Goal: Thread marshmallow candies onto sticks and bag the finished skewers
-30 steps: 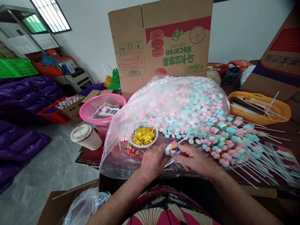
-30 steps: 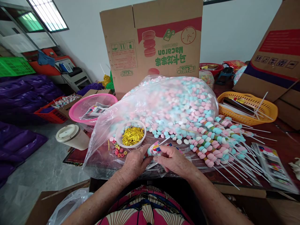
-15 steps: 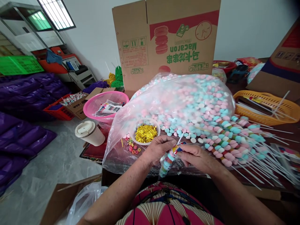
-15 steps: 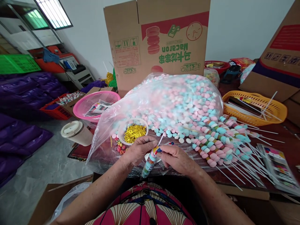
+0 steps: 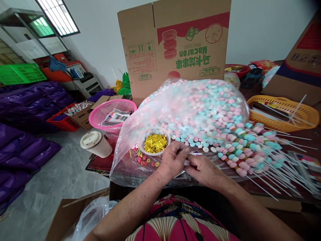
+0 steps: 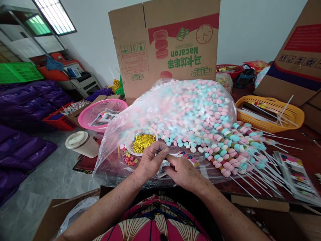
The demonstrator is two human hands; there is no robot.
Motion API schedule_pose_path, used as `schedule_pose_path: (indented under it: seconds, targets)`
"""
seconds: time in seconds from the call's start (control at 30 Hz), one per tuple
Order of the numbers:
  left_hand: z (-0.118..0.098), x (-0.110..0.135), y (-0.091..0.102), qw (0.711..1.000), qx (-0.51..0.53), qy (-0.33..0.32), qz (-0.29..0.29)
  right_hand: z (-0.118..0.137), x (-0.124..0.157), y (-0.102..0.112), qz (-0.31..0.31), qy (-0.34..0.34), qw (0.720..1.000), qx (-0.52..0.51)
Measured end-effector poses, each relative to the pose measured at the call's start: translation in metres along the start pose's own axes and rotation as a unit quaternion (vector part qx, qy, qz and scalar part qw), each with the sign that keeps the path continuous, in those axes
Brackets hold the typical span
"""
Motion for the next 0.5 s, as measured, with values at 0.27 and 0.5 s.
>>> schedule_pose_path:
  seconds: [0.27, 0.5]
  targets:
    - [0.013, -0.001, 0.001, 0.998, 0.005, 0.055, 0.032, -0.004, -0.011, -0.014, 0.060, -0.051, 0.997, -0.010]
    - [0.023, 0.003, 0.001, 0.931, 0.215, 0.164, 0.247, -0.003, -0.007, 0.014, 0.101, 0.013, 0.972, -0.210]
Point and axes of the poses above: each hand's wrist, its own x-axis away from the middle knuckle, its own y-axis out of the back of the hand, z = x × y, the point moved 6 cm from there along -x, towards the middle knuckle, and after that the axes turned 5 degrees about z, right-handed, at the moved point
